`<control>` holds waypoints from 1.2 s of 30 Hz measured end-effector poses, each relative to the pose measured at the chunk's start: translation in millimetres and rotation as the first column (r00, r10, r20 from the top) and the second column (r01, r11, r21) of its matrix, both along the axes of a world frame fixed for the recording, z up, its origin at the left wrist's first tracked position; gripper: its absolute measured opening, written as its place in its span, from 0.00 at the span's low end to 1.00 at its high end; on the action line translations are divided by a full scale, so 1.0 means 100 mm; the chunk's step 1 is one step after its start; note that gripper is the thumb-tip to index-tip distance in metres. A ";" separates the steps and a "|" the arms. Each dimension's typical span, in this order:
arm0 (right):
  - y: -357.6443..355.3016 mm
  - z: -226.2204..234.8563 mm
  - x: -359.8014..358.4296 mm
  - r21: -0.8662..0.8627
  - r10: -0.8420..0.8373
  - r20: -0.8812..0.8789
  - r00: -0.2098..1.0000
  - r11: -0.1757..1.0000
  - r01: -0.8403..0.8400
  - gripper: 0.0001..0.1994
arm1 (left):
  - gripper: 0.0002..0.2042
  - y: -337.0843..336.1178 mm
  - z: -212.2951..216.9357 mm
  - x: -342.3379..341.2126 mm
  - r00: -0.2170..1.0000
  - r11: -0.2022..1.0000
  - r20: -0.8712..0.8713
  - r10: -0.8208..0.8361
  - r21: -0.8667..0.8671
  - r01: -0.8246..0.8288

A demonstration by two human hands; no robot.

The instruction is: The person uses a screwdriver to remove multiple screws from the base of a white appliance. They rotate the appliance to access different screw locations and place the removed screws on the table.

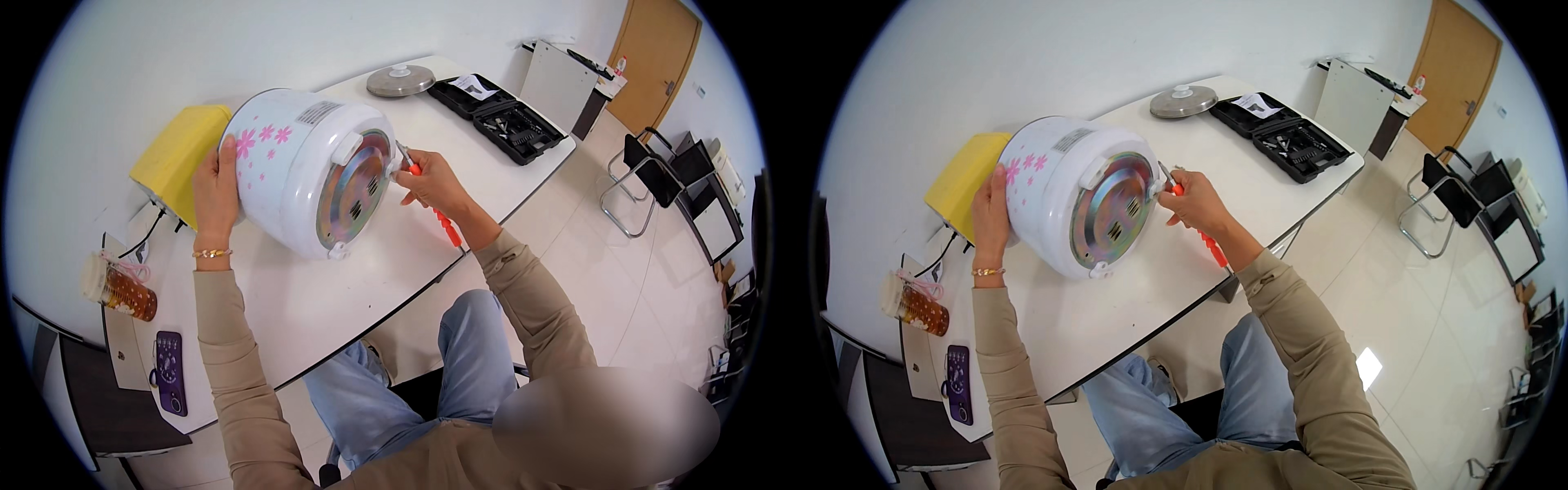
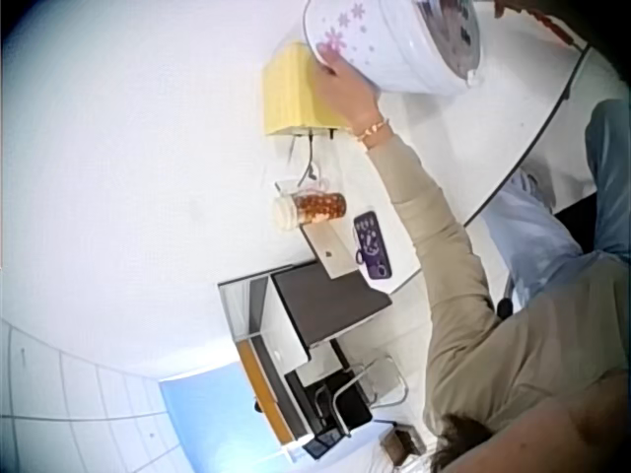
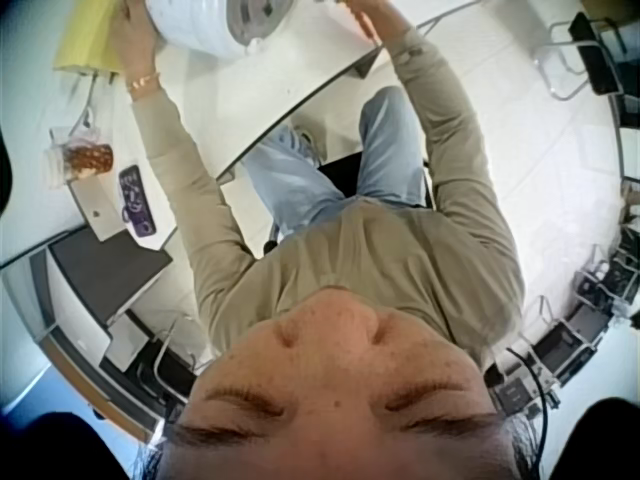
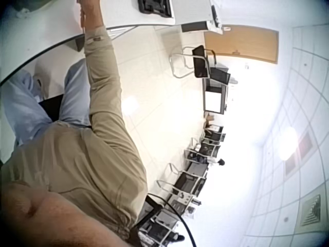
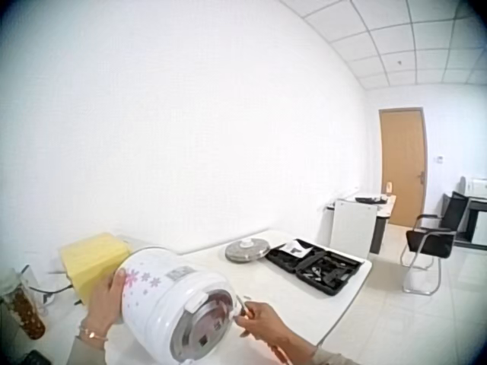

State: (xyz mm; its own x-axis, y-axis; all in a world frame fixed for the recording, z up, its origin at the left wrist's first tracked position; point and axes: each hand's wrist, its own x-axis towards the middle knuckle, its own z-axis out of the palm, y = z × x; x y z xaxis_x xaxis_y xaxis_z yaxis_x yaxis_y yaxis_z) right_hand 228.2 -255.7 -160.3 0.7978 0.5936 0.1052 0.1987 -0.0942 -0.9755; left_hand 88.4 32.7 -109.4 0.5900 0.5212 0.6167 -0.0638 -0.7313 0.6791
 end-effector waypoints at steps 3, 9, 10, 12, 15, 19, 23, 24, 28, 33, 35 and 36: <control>-0.07 -0.01 -0.05 -0.032 -0.005 -0.042 0.999 0.999 0.004 0.08 | 0.28 -0.12 0.03 -0.02 0.996 0.996 0.071 -0.049 -0.066 0.053; -0.34 -0.19 -0.10 0.072 -0.029 -0.253 0.967 0.996 0.048 0.10 | 0.27 -0.08 0.04 -0.03 0.996 0.996 0.027 -0.084 -0.021 0.085; -0.37 -0.21 -0.09 0.092 -0.025 -0.284 0.959 0.994 0.054 0.10 | 0.26 -0.09 0.01 -0.03 0.997 0.999 0.063 -0.050 0.001 0.050; -0.39 -0.25 -0.06 0.119 -0.054 -0.306 0.950 0.988 0.094 0.13 | 0.26 -0.05 -0.08 -0.02 0.990 0.999 0.144 0.009 0.039 -0.014; -0.36 -0.29 -0.03 0.138 -0.047 -0.313 0.948 0.986 0.095 0.13 | 0.23 0.01 -0.05 -0.09 0.999 0.999 0.011 0.048 -0.001 -0.048; -0.41 -0.28 0.05 0.159 -0.066 -0.379 0.923 0.978 0.135 0.12 | 0.18 -0.07 -0.05 -0.07 0.988 0.995 0.117 0.099 0.011 -0.101; -0.38 -0.33 0.13 0.173 -0.018 -0.424 0.905 0.980 0.101 0.11 | 0.17 -0.18 -0.13 -0.19 0.976 0.997 0.206 0.076 -0.039 -0.069; -0.38 -0.32 0.13 0.166 -0.018 -0.436 0.900 0.981 0.100 0.11 | 0.17 -0.22 -0.18 -0.21 0.974 0.998 0.218 0.059 -0.035 -0.052; -0.35 -0.31 0.18 0.084 0.024 -0.395 0.918 0.996 0.010 0.09 | 0.19 -0.32 -0.44 -0.31 0.971 0.999 0.237 0.037 -0.029 -0.031; -0.34 -0.28 0.45 -0.234 -0.096 -0.065 0.993 0.969 0.079 0.07 | 0.23 -0.50 -0.62 -0.34 0.958 0.994 0.277 0.071 0.058 -0.090; -0.28 -0.23 0.58 -0.347 -0.163 0.154 0.975 0.915 0.208 0.07 | 0.24 -0.50 -0.60 -0.36 0.973 0.998 0.228 0.038 0.041 -0.049; -0.23 -0.22 0.66 -0.370 -0.183 0.249 0.951 0.889 0.268 0.07 | 0.24 -0.51 -0.60 -0.36 0.975 0.996 0.217 0.042 0.062 -0.057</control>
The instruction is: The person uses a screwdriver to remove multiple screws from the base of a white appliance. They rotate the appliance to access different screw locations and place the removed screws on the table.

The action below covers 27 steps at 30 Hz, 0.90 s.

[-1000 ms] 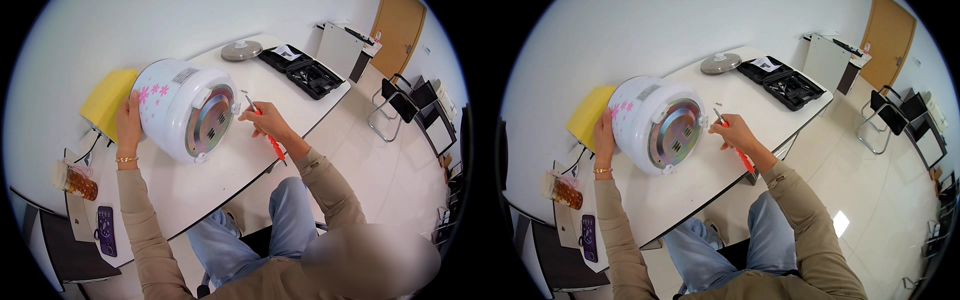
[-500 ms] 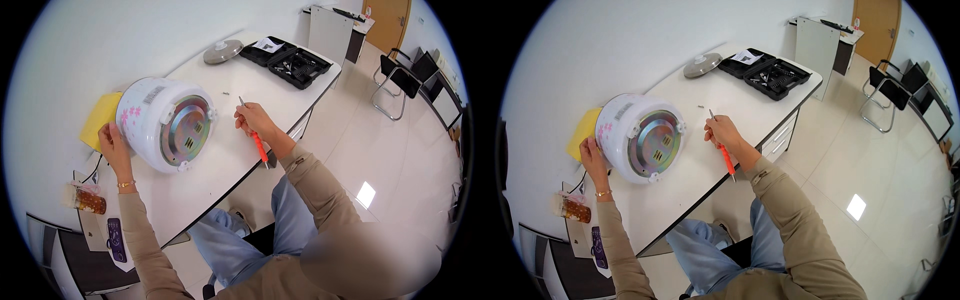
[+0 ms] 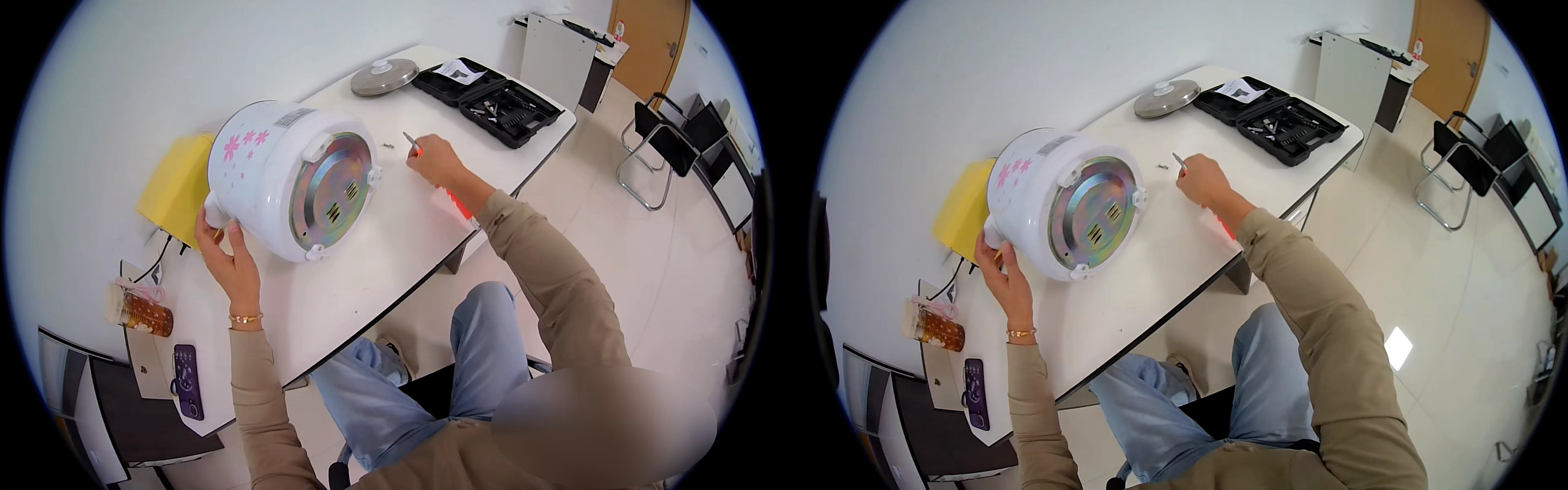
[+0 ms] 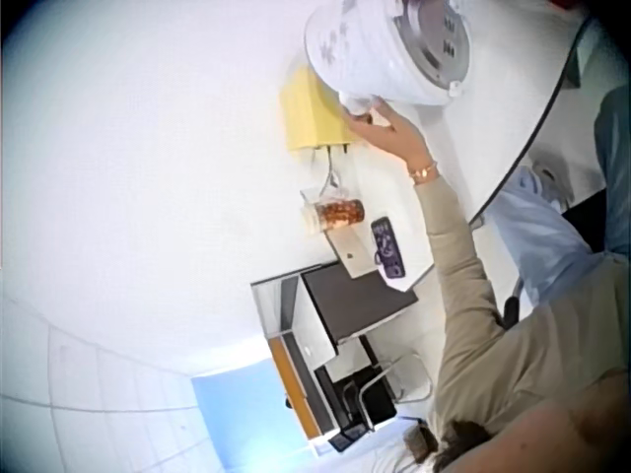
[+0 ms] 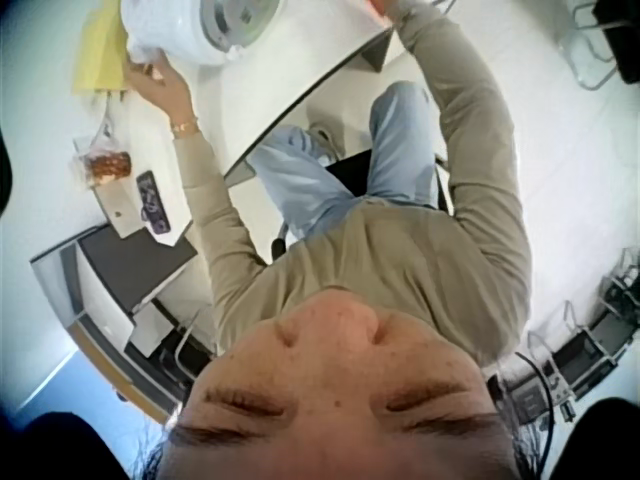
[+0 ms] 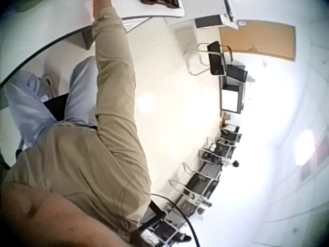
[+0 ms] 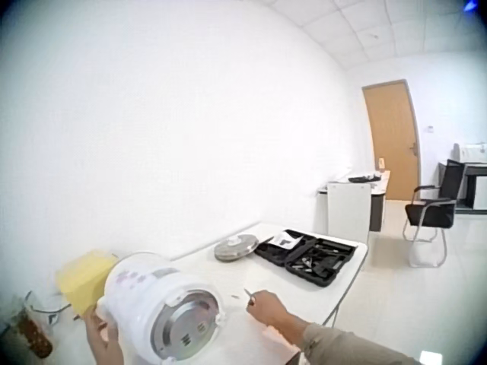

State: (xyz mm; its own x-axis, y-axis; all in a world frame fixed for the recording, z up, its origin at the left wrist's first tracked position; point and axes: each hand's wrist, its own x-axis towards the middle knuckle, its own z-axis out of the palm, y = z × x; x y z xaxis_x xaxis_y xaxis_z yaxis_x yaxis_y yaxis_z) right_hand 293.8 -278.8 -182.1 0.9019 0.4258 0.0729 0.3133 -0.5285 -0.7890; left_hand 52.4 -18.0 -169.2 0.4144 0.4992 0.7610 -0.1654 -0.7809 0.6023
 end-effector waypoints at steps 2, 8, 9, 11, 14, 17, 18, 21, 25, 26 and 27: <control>0.12 0.01 0.15 -0.095 -0.012 0.156 0.988 0.995 0.027 0.07 | 0.25 0.00 0.01 -0.01 1.000 1.000 -0.014 0.010 0.018 -0.010; 0.55 0.07 0.31 -0.313 0.017 0.334 0.942 0.945 0.094 0.09 | 0.24 -0.04 0.04 -0.06 0.999 0.999 -0.036 0.029 0.038 -0.028; 0.59 0.07 0.31 -0.318 0.016 0.350 0.936 0.943 0.103 0.09 | 0.24 -0.03 0.05 -0.06 0.999 0.999 -0.034 0.029 0.033 -0.028; 0.63 0.06 0.30 -0.327 0.015 0.381 0.925 0.938 0.119 0.09 | 0.25 0.00 0.05 -0.06 0.999 0.999 -0.036 0.032 0.026 -0.031; 0.66 0.04 0.32 -0.390 0.047 0.337 0.940 0.916 0.094 0.10 | 0.25 0.02 0.04 -0.07 0.999 0.999 -0.042 0.034 0.020 -0.033; 0.67 0.00 0.35 -0.377 0.037 0.341 0.939 0.921 0.101 0.10 | 0.26 0.02 0.03 -0.07 0.999 1.000 -0.035 0.016 0.015 -0.015; 0.68 0.00 0.36 -0.391 0.026 0.347 0.937 0.912 0.120 0.10 | 0.26 0.03 0.03 -0.07 0.999 1.000 -0.032 0.010 0.013 -0.009; 0.70 0.02 0.39 -0.411 0.017 0.313 0.950 0.904 0.119 0.11 | 0.24 0.03 0.03 -0.07 0.999 0.999 -0.039 0.023 0.043 -0.021; 0.74 0.07 0.47 -0.492 0.028 0.174 0.984 0.868 0.063 0.13 | 0.25 0.00 0.06 -0.08 0.999 1.000 -0.041 0.029 0.012 -0.028; 0.74 0.06 0.47 -0.496 0.042 0.181 0.983 0.866 0.054 0.14 | 0.25 0.00 0.06 -0.08 0.999 0.999 -0.041 0.032 0.015 -0.032; 0.73 0.06 0.48 -0.501 0.055 0.187 0.981 0.864 0.047 0.15 | 0.25 0.00 0.06 -0.09 0.999 0.999 -0.042 0.035 0.017 -0.034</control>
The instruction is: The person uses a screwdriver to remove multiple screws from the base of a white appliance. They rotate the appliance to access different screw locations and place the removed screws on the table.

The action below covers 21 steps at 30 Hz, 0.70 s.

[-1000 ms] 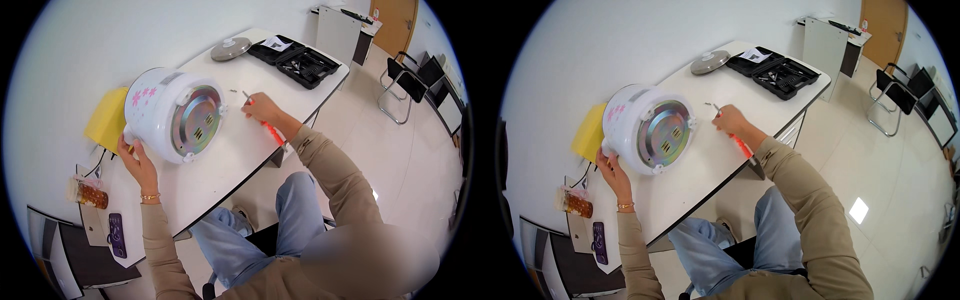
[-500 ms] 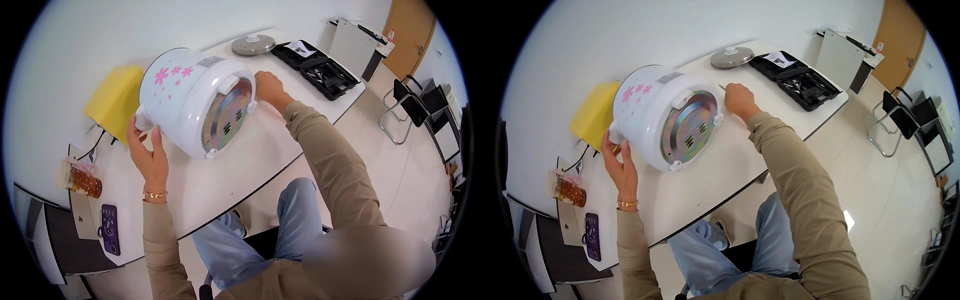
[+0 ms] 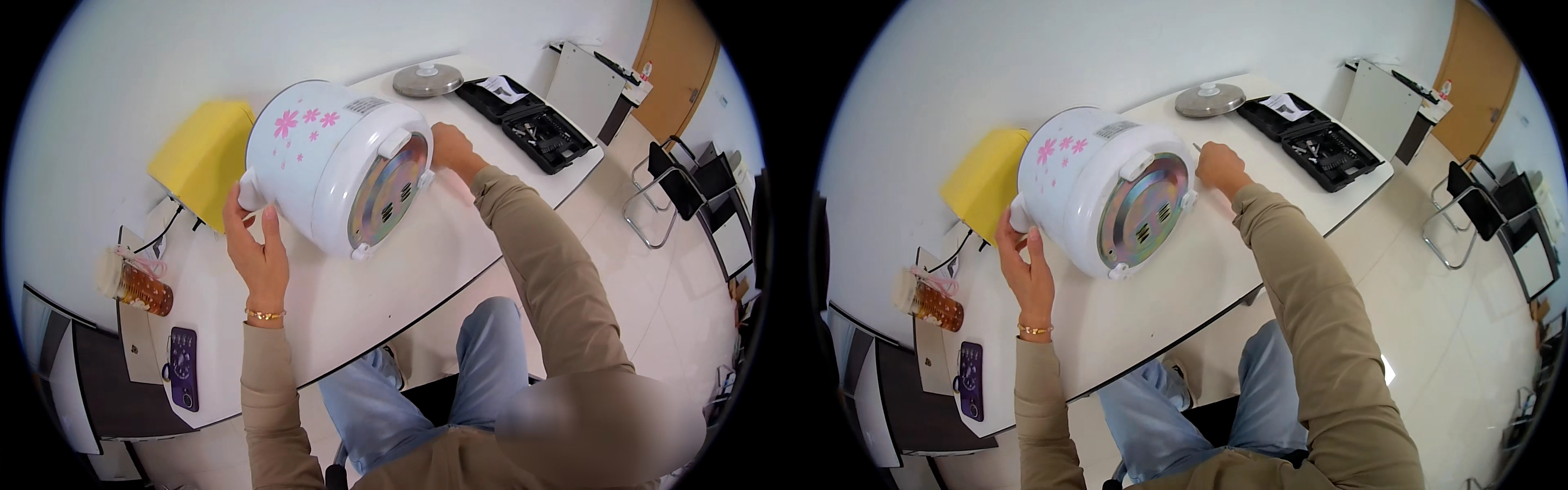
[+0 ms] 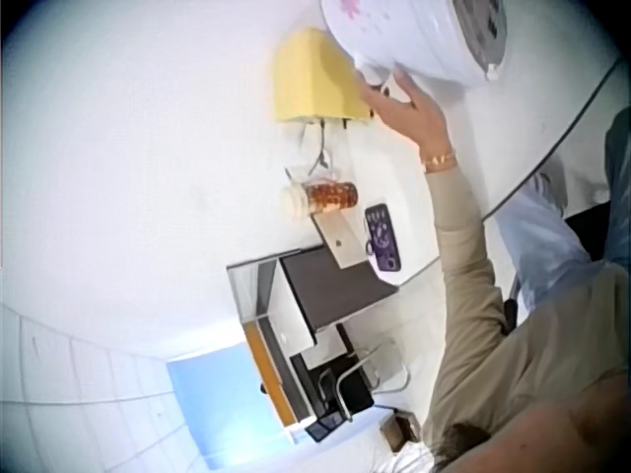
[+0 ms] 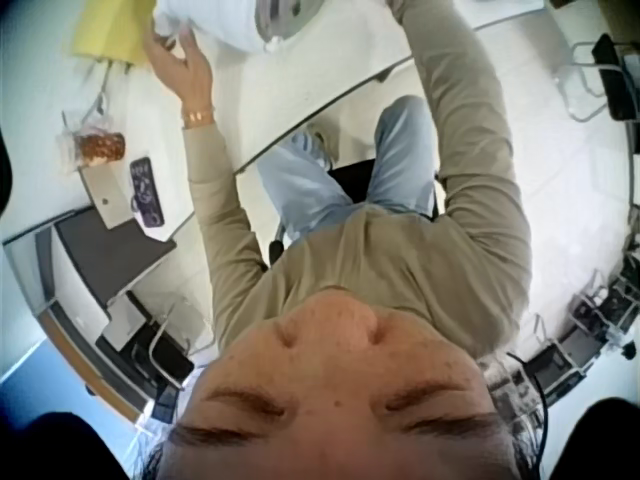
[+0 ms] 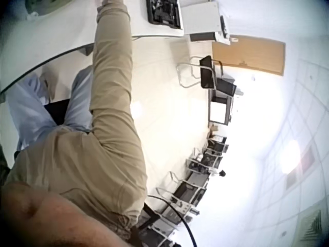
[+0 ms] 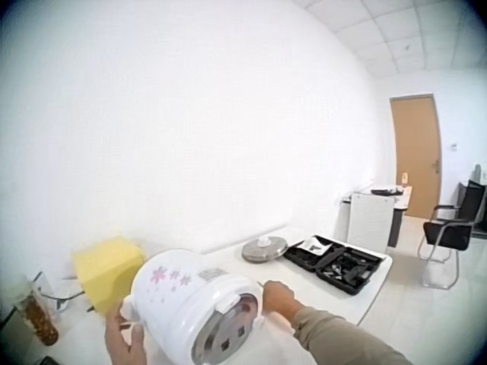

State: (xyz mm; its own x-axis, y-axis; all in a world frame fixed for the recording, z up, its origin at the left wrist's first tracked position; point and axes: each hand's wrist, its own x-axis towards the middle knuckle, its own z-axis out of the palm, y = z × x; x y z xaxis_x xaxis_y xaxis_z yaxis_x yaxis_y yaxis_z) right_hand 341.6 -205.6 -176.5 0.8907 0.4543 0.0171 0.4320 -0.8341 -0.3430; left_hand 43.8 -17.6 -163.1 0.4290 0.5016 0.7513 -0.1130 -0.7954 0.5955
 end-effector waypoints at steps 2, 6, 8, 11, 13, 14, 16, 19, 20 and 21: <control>-0.01 0.01 -0.02 0.007 -0.021 -0.007 1.000 1.000 0.021 0.16 | 0.25 0.01 0.00 -0.01 1.000 1.000 -0.004 0.003 -0.001 -0.003; -0.01 0.05 -0.06 0.030 -0.049 -0.023 0.999 0.998 0.050 0.17 | 0.25 0.01 0.01 -0.03 1.000 1.000 -0.019 0.009 -0.018 -0.009; -0.02 0.03 -0.04 0.053 -0.043 -0.051 0.998 0.998 0.045 0.17 | 0.25 0.00 0.01 -0.03 1.000 1.000 -0.024 0.004 -0.028 -0.005; -0.01 -0.04 0.02 0.030 -0.027 -0.028 0.999 0.999 0.028 0.14 | 0.24 -0.01 0.01 -0.03 1.000 0.999 -0.025 -0.006 -0.040 0.005; 0.00 -0.06 0.05 0.037 -0.010 -0.020 1.000 0.999 0.010 0.13 | 0.24 0.00 0.02 -0.04 1.000 0.999 -0.027 -0.002 -0.040 0.001; -0.01 -0.07 0.06 0.045 0.002 -0.009 1.000 0.999 -0.001 0.13 | 0.24 0.00 0.01 -0.05 1.000 0.999 -0.016 -0.007 -0.036 0.007; -0.01 -0.09 0.08 0.087 0.000 -0.029 1.000 0.996 0.002 0.13 | 0.24 0.00 0.01 -0.05 1.000 0.999 0.005 -0.019 -0.026 0.019; -0.06 -0.11 0.11 0.160 -0.035 -0.096 0.995 0.986 0.050 0.13 | 0.24 0.00 0.03 -0.05 1.000 0.999 -0.023 -0.012 -0.035 0.011; -0.07 -0.14 0.11 0.185 -0.038 -0.100 0.994 0.981 0.056 0.13 | 0.24 0.00 0.04 -0.06 1.000 0.999 -0.026 -0.010 -0.043 0.009; -0.07 -0.18 0.11 0.209 -0.041 -0.104 0.994 0.976 0.062 0.12 | 0.24 0.00 0.04 -0.07 1.000 0.999 -0.029 -0.009 -0.051 0.007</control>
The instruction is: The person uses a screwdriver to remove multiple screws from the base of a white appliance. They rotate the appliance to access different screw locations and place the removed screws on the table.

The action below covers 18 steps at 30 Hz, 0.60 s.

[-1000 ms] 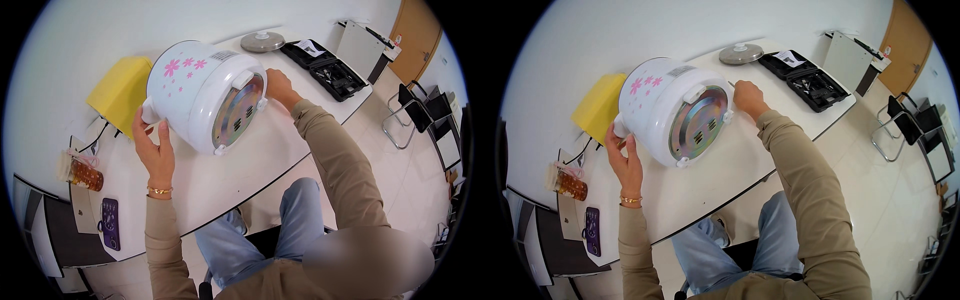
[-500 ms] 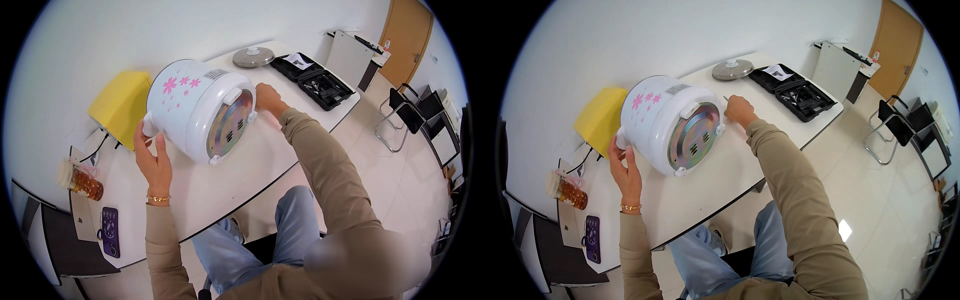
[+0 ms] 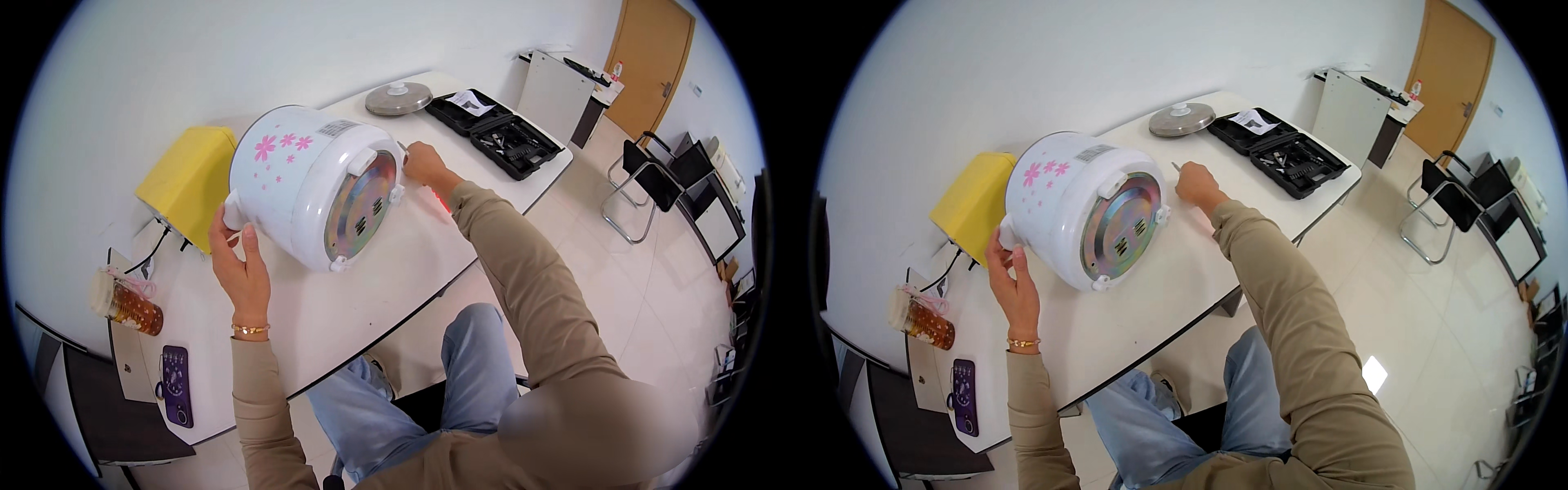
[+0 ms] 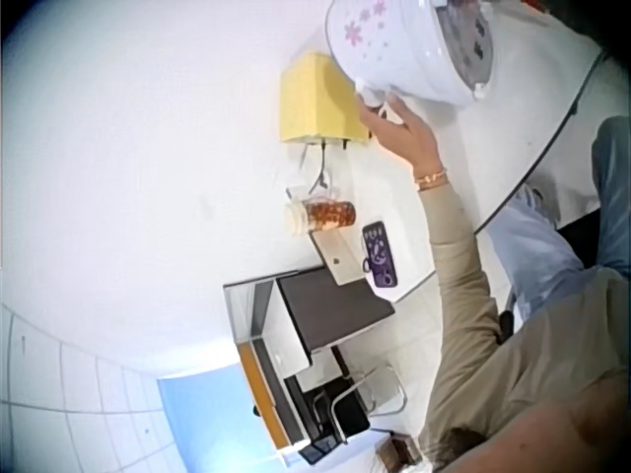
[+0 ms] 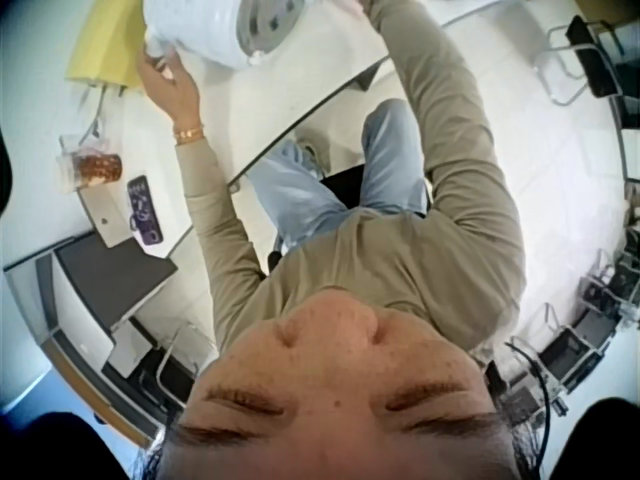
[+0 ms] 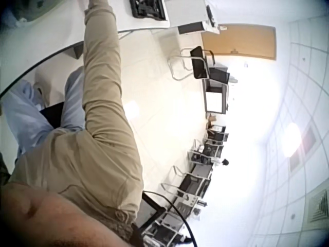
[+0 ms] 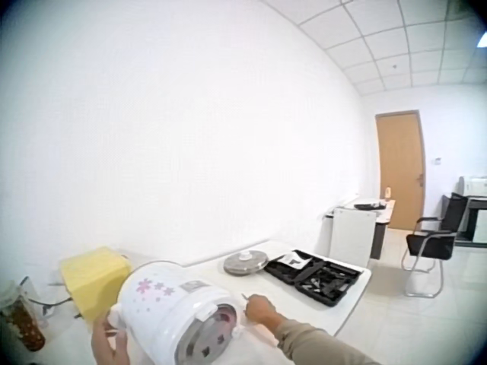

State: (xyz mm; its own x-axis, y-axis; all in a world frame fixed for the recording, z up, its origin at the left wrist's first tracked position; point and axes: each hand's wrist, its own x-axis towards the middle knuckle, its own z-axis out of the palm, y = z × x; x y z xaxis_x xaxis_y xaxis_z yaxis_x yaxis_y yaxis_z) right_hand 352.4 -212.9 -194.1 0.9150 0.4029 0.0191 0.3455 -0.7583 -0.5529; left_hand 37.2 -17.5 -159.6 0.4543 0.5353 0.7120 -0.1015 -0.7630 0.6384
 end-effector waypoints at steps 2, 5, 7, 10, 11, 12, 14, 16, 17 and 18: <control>-0.09 -0.05 0.03 0.117 0.012 -0.024 1.000 0.993 -0.009 0.11 | 0.24 0.00 0.00 -0.01 1.000 1.000 0.004 -0.006 -0.008 0.006; -0.42 -0.01 0.00 0.359 0.078 -0.257 0.963 0.933 0.020 0.08 | 0.23 0.00 -0.06 0.05 0.999 1.000 0.044 -0.010 0.021 0.009; -0.51 0.12 -0.23 0.555 0.203 -0.407 0.891 0.830 0.064 0.07 | 0.23 0.03 -0.05 0.03 0.995 0.994 0.096 0.042 0.093 -0.051; -0.73 0.27 -0.71 0.721 0.346 -0.508 0.789 0.672 0.169 0.06 | 0.20 0.00 0.04 -0.01 0.974 0.987 0.201 0.103 0.100 -0.125; -0.79 0.30 -0.89 0.753 0.393 -0.532 0.750 0.625 0.207 0.05 | 0.18 -0.03 0.07 -0.05 0.964 0.991 0.248 0.094 0.069 -0.114; -0.87 0.35 -1.11 0.784 0.436 -0.530 0.727 0.580 0.223 0.05 | 0.16 -0.07 0.10 -0.08 0.952 0.995 0.295 0.078 0.040 -0.093; -0.99 0.31 -1.50 0.821 0.506 -0.545 0.668 0.484 0.303 0.05 | 0.13 -0.18 0.14 -0.09 0.951 1.000 0.309 0.019 0.008 -0.023; -1.03 0.35 -1.92 0.847 0.574 -0.531 0.623 0.383 0.369 0.08 | 0.10 -0.35 0.11 -0.16 0.968 0.998 0.244 -0.056 -0.016 0.062; -1.03 0.33 -2.10 0.852 0.594 -0.523 0.612 0.342 0.396 0.08 | 0.08 -0.53 0.14 -0.18 0.970 0.979 0.172 -0.173 -0.076 0.188; -1.01 0.30 -2.25 0.851 0.599 -0.523 0.606 0.328 0.410 0.08 | 0.07 -0.73 0.13 -0.21 0.952 0.942 0.101 -0.287 -0.151 0.300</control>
